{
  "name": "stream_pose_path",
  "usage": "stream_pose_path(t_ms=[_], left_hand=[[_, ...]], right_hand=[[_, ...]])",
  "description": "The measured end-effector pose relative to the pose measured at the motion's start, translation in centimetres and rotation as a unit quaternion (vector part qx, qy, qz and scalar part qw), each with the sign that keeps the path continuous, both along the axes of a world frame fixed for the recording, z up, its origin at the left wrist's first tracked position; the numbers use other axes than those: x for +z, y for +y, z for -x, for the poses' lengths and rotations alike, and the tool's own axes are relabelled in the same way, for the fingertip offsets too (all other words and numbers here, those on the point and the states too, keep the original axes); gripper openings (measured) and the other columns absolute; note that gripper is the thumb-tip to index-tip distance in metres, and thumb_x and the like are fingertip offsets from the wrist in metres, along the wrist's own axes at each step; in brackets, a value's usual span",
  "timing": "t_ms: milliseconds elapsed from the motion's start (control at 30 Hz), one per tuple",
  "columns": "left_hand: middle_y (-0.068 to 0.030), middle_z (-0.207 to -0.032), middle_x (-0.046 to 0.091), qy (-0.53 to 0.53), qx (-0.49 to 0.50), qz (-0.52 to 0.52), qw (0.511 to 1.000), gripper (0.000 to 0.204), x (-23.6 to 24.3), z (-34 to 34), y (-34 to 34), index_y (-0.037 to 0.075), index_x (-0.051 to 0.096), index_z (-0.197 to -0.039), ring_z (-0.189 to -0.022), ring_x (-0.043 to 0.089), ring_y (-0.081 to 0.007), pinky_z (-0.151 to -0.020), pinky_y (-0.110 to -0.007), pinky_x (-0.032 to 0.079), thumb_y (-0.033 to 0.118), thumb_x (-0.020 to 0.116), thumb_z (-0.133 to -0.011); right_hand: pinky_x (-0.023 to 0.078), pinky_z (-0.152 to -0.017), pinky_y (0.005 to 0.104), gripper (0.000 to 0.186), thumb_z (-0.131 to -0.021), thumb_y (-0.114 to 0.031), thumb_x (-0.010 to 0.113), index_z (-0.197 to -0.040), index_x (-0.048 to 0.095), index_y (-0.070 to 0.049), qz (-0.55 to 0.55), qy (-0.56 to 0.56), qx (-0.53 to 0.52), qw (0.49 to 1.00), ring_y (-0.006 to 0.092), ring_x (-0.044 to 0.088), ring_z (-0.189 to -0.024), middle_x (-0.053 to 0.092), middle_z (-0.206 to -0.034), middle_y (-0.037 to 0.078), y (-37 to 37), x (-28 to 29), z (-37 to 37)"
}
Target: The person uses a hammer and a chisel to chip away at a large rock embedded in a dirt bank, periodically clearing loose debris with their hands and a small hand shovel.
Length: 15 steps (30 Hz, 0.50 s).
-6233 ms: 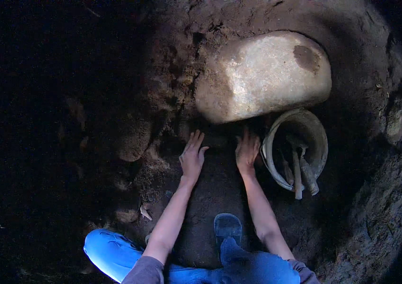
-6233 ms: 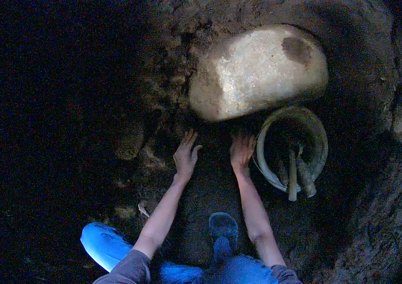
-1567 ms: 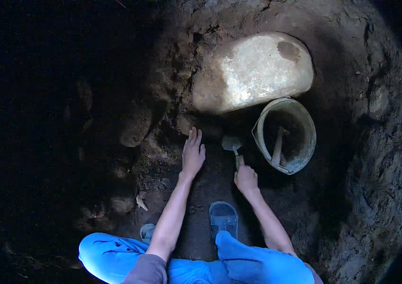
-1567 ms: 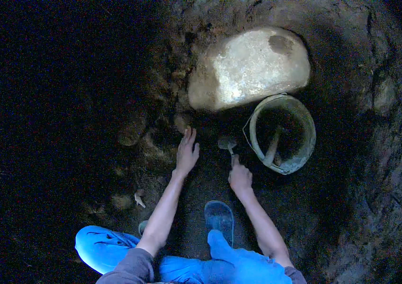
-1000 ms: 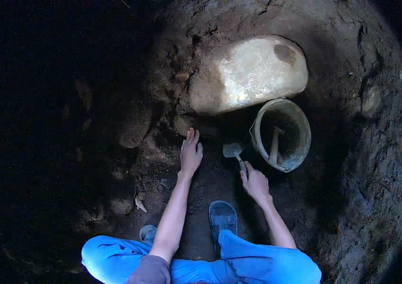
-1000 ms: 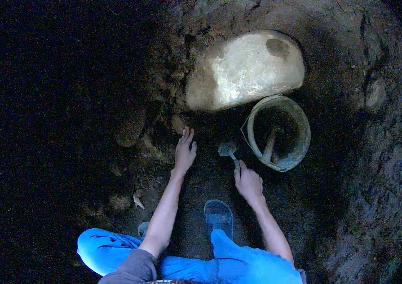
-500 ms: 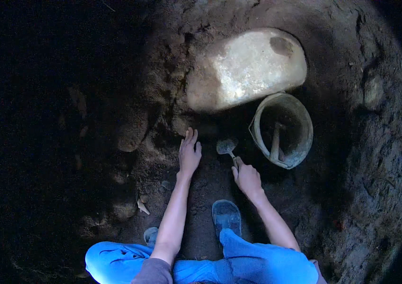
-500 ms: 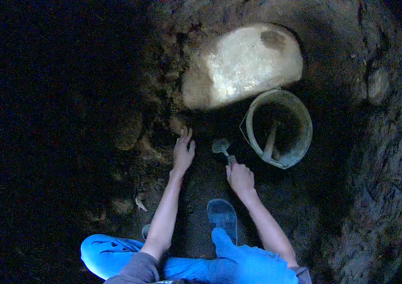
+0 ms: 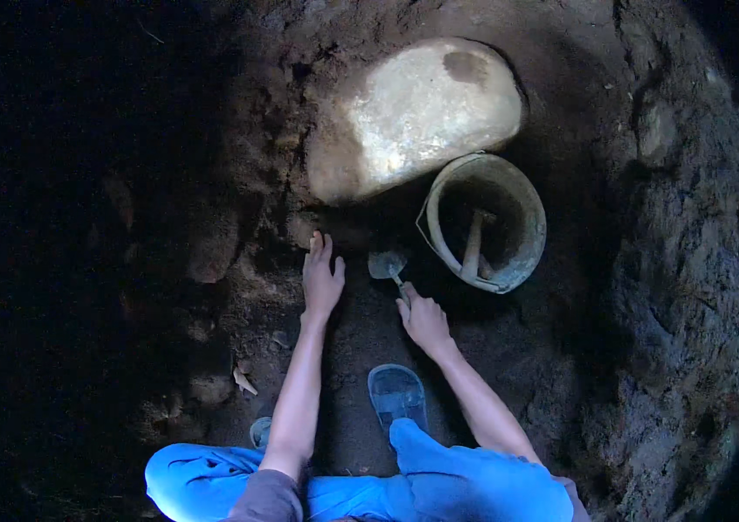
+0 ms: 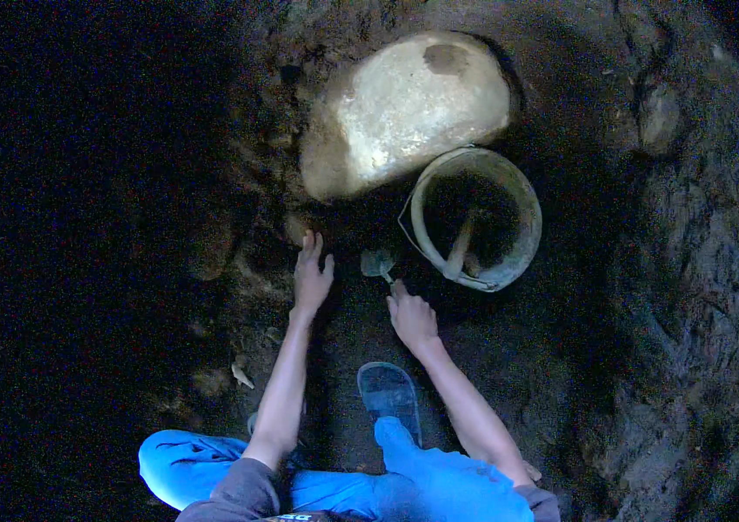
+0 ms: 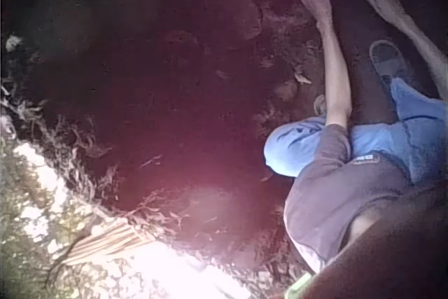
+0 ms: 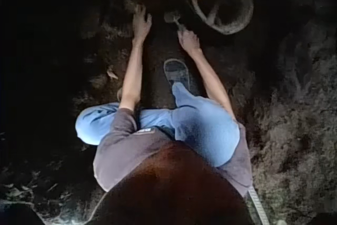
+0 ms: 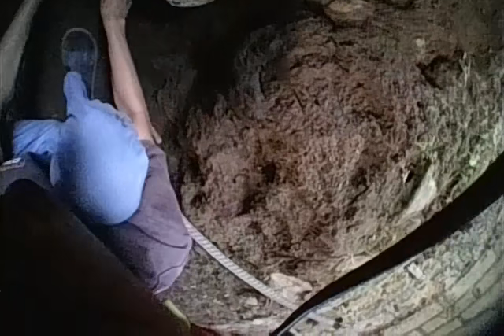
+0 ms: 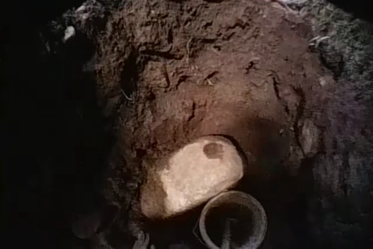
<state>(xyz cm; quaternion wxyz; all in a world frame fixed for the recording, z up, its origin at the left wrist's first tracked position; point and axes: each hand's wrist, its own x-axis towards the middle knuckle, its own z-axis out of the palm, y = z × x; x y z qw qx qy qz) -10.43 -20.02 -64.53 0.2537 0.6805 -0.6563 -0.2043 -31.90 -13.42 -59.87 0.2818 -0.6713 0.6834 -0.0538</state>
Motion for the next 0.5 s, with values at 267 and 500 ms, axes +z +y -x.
stream_pose_path(t_ms=[267,500], left_hand=[[-0.0245,-0.148,0.032,-0.159,-0.05,-0.007,0.986,0.054,1.0,0.2,-0.6,-0.004,0.042,-0.136,-0.138,0.029,-0.0364,-0.113,-0.045,0.026,0.014,0.054,-0.087],[-0.0237,-0.148,0.031,-0.051,-0.041,-0.016,0.998,0.054,1.0,0.1,-0.2,-0.004,0.041,-0.136,-0.139,0.028,-0.0359,-0.113,-0.039,0.029,0.014,0.055,-0.087]], right_hand=[[0.048,-0.082,0.0543,0.048,-0.093,-0.031,0.05,-0.133,0.048,-0.005,-0.067,-0.104,0.005,0.992,0.0448,0.061,-0.092,0.064,-0.095,0.029,1.2,2.7,1.0],[0.048,-0.085,0.0539,0.046,-0.094,-0.032,0.049,-0.135,0.047,-0.01,-0.117,-0.071,-0.046,0.99,0.0464,0.06,-0.096,0.064,-0.1,0.028,2.4,1.9,-0.7]])
